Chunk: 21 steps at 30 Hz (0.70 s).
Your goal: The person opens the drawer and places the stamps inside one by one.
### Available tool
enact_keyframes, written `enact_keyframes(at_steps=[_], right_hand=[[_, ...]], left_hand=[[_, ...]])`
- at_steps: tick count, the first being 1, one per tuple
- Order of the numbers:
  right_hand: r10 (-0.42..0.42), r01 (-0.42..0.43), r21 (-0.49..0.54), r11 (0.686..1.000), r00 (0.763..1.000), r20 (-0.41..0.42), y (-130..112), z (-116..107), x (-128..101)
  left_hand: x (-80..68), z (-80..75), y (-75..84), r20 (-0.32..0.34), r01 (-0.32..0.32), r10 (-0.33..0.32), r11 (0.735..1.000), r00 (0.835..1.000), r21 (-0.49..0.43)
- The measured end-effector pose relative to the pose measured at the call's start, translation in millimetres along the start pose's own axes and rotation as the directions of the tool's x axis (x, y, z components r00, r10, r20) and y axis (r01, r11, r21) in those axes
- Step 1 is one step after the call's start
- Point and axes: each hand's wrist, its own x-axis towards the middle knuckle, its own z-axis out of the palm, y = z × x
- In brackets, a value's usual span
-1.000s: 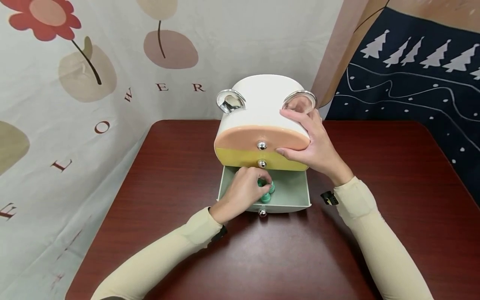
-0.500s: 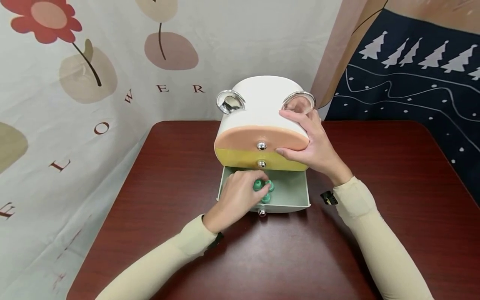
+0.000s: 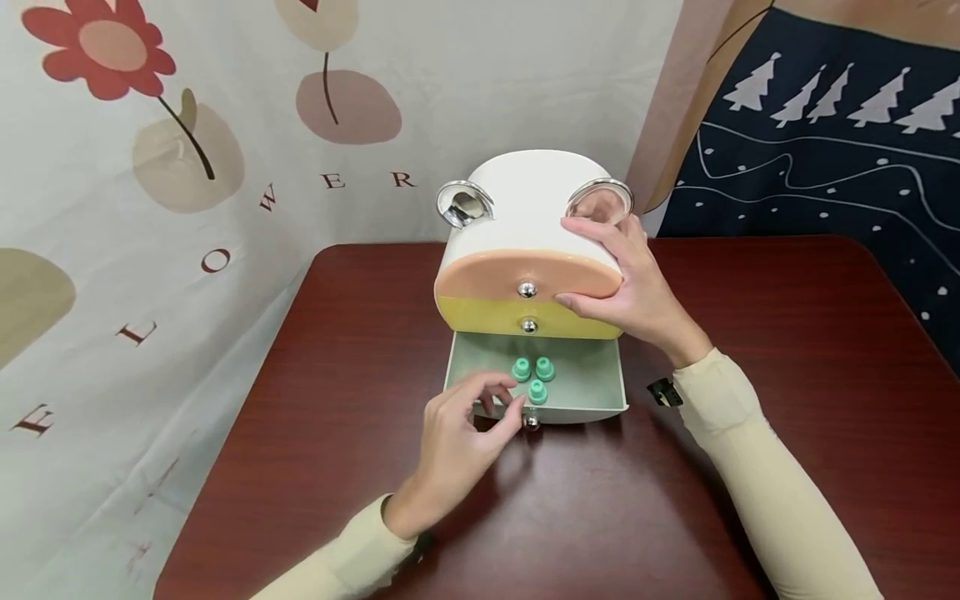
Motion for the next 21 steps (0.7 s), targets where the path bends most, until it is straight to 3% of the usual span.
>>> enact_keyframes(at_steps=[5,11,17,21], right_hand=[[-0.006,0.006,-0.001,1.000,1.000,0.002,-1,-1,1],[-0.013,0.013,-0.008,1.000,1.000,-0.008,-1,-4,1],[0.014,-0.014,0.007,1.000,1.000,-0.002,-3,-1,1],[0.036,-0.036,0.013,0.999,0.999,0.013,-3,-1,1]], left_hand=[[-15.3,1.1,4.7,-0.014,0.168,-0.169,0.984,0.985,-0.052],[-24.5,7.4,6.7,0.021,0.381,-0.381,0.921,0.924,-0.080],[-35.1,12.3,7.0,0.048,0.506,-0.503,0.859,0.863,-0.077],[-40.2,19.8,8.2,0.056,0.536,-0.533,0.839,0.844,-0.093]])
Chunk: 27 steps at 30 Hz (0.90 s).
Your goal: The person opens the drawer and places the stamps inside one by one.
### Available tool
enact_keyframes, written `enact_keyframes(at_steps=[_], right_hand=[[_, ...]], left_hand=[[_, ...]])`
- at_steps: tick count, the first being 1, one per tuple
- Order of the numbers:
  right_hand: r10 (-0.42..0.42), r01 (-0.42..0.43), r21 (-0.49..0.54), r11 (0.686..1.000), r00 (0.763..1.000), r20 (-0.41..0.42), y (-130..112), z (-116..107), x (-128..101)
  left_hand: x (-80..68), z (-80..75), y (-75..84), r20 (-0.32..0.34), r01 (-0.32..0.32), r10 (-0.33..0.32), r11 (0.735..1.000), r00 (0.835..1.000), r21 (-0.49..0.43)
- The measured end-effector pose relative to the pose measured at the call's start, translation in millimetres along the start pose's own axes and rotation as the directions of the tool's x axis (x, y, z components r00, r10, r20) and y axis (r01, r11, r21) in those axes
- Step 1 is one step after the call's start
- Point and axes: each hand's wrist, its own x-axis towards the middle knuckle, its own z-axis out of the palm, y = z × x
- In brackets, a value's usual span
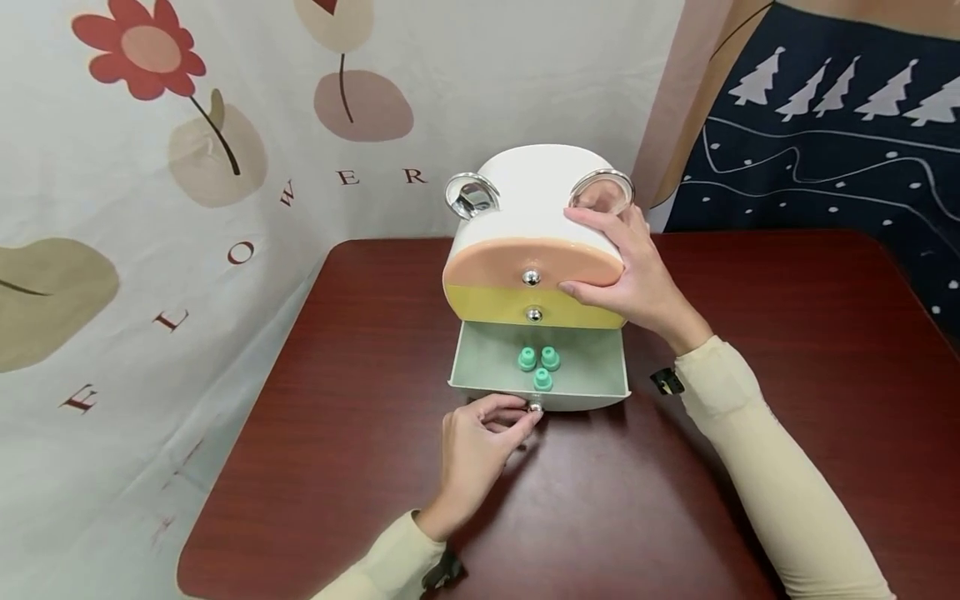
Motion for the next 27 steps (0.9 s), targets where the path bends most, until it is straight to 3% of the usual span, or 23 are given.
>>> enact_keyframes(at_steps=[3,6,10,13,18,27], right_hand=[[0.001,-0.001,0.002,1.000,1.000,0.009,0,3,1],[-0.004,0.004,-0.003,1.000,1.000,0.009,0,5,1],[-0.010,0.010,-0.005,1.000,1.000,0.001,-1,3,-1],[-0.015,0.015,0.003,1.000,1.000,-0.003,-2,1,-1],[-0.016,0.016,-0.001,1.000,1.000,0.000,-1,0,-1],[-0.018,0.018,-0.015,1.000,1.000,-0.004,0,-2,-1]], left_hand=[[-3.3,3.7,-1.4,-0.025,0.031,-0.032,0.999,0.999,-0.035],[-7.4,9.5,-2.5,-0.043,0.077,-0.083,0.988,0.996,-0.132],[-12.2,19.4,-3.0,-0.064,0.126,-0.152,0.946,0.986,-0.298],[-13.3,26.2,-3.3,-0.088,0.129,-0.174,0.918,0.981,-0.374],[-6.0,34.1,-6.1,-0.122,0.104,-0.165,0.910,0.979,-0.401],[25.6,39.8,-13.9,-0.137,0.074,-0.142,0.909,0.980,-0.411]])
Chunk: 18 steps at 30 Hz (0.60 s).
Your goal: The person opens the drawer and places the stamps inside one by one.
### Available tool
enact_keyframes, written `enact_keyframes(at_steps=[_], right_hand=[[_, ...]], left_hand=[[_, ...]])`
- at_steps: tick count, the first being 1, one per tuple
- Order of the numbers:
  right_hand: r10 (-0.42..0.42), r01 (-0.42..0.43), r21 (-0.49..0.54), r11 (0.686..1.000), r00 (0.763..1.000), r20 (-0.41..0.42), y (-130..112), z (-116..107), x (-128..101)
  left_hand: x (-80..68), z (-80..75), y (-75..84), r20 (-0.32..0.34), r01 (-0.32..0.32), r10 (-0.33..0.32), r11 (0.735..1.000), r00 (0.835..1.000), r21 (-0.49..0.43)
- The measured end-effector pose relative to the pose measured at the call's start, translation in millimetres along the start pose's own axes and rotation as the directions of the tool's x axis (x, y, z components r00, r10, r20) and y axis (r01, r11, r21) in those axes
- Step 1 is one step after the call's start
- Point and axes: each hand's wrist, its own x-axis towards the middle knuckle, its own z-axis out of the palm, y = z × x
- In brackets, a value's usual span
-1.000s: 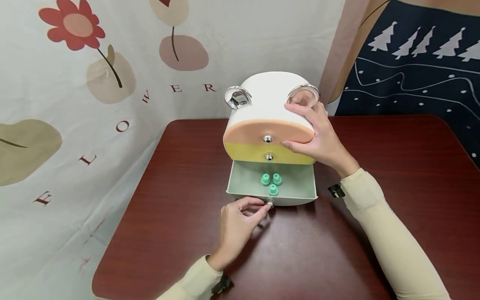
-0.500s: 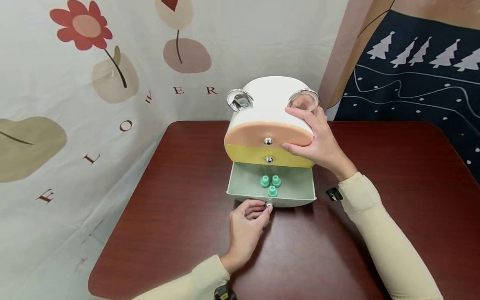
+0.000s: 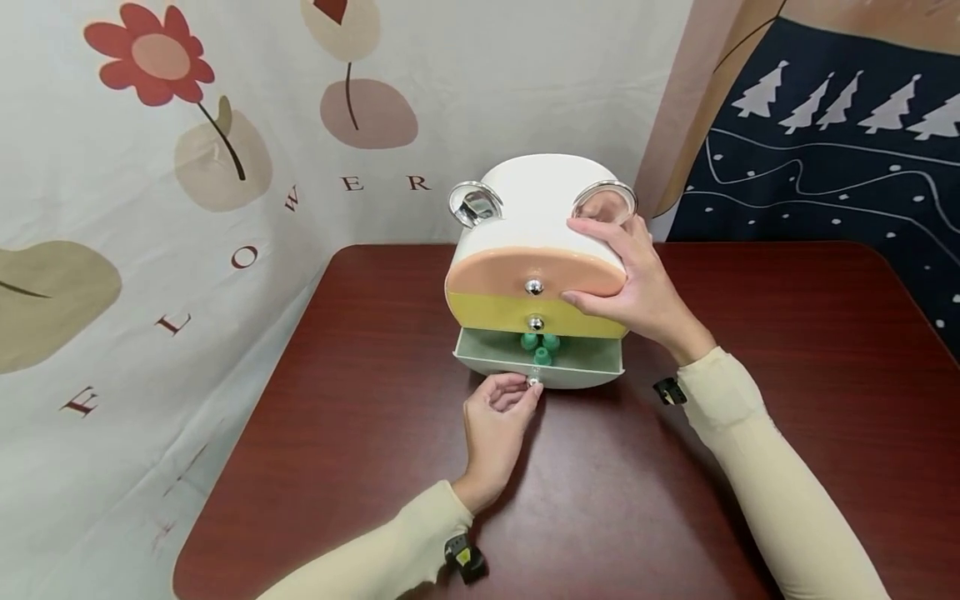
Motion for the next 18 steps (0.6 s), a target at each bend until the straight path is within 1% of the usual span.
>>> enact_keyframes(at_steps=[5,8,12,15,18], right_hand=[[0.011,-0.011,0.010,1.000,1.000,0.003,-1,2,0],[0.016,-0.016,0.016,1.000,1.000,0.006,-1,2,0],[0.016,-0.016,0.007,1.000,1.000,-0.002,-2,1,-1],[0.016,-0.017,-0.001,1.000,1.000,-0.012,-2,0,-1],[0.007,-0.008,-0.007,1.000,1.000,-0.015,-1,1,0]], left_hand=[[19.3,4.5,-2.0,-0.002,0.021,-0.021,0.999,1.000,-0.031],[28.5,7.5,-4.8,-0.010,0.005,-0.005,0.999,1.000,-0.038],[39.0,10.5,-6.4,0.006,0.003,-0.003,0.999,1.000,-0.034],[46.3,12.3,-5.8,0.020,0.019,-0.019,0.999,1.000,-0.035],[52.5,12.3,-6.1,0.022,0.016,-0.015,1.000,1.000,-0.025]])
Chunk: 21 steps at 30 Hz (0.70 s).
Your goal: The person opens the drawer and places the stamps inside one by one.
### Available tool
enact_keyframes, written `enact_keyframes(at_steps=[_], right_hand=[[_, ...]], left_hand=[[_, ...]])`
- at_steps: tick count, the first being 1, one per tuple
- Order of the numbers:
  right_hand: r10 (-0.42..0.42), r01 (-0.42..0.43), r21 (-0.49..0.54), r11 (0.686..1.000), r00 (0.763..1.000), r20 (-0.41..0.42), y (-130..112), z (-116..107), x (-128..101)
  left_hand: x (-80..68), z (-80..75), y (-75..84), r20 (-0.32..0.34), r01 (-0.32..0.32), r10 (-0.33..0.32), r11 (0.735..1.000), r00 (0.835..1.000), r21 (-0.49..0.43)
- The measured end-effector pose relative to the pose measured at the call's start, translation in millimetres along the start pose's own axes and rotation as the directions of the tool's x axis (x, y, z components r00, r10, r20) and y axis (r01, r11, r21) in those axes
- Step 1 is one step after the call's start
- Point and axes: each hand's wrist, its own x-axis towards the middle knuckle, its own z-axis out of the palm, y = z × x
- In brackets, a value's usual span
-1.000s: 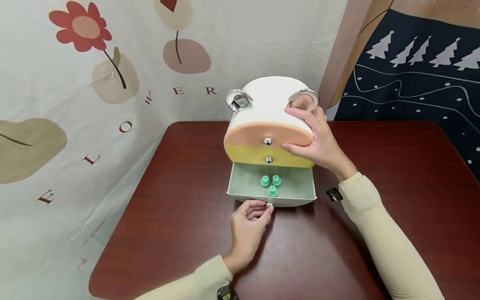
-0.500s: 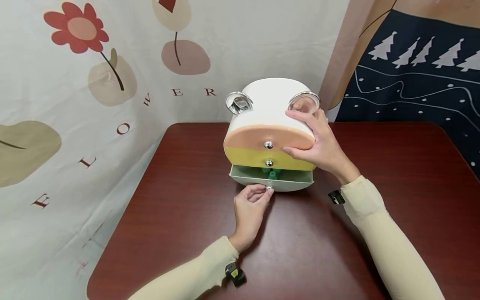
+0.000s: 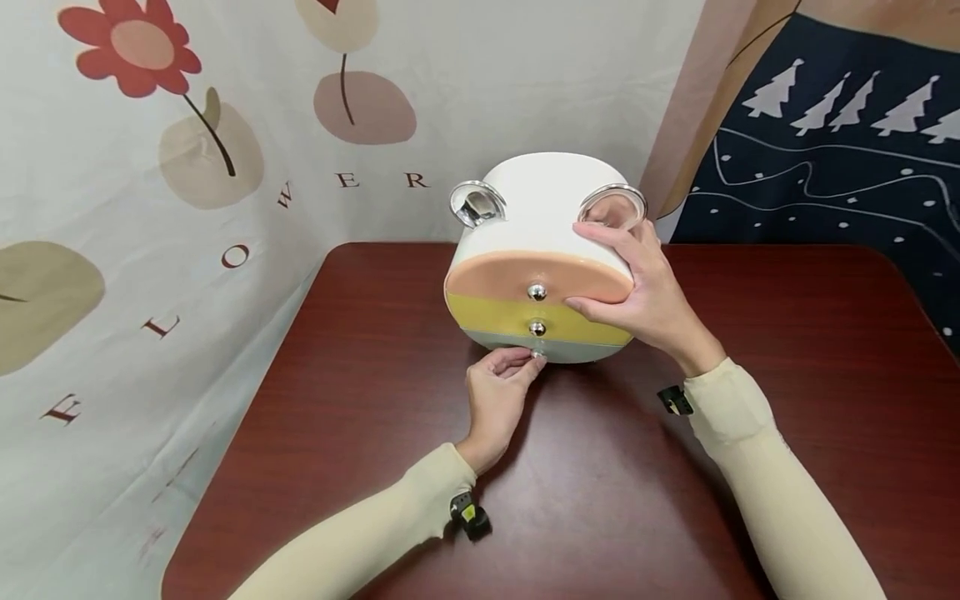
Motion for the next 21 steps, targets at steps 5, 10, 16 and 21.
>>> enact_keyframes(at_steps=[5,10,16,21], right_hand=[[-0.002,0.002,-0.003,1.000,1.000,-0.008,-2,-1,-2],[-0.003,0.003,-0.003,1.000,1.000,0.000,1,1,-4],[-0.164,0.178,-0.154,0.972,0.982,0.097,8,-6,-14],[-0.114,0.192,-0.399,0.897,0.971,0.212,-3,-25,-51]], left_hand=[[2.4,-2.1,-0.9,0.046,-0.001,0.001,1.000,0.999,0.010],[-1.9,-14.8,7.0,0.144,-0.033,0.010,0.986,0.990,0.161],[-17.6,-35.3,37.2,0.386,-0.494,0.363,0.803,0.848,0.332],[-12.9,-53.1,78.0,0.721,-0.844,0.442,0.328,0.534,0.424]])
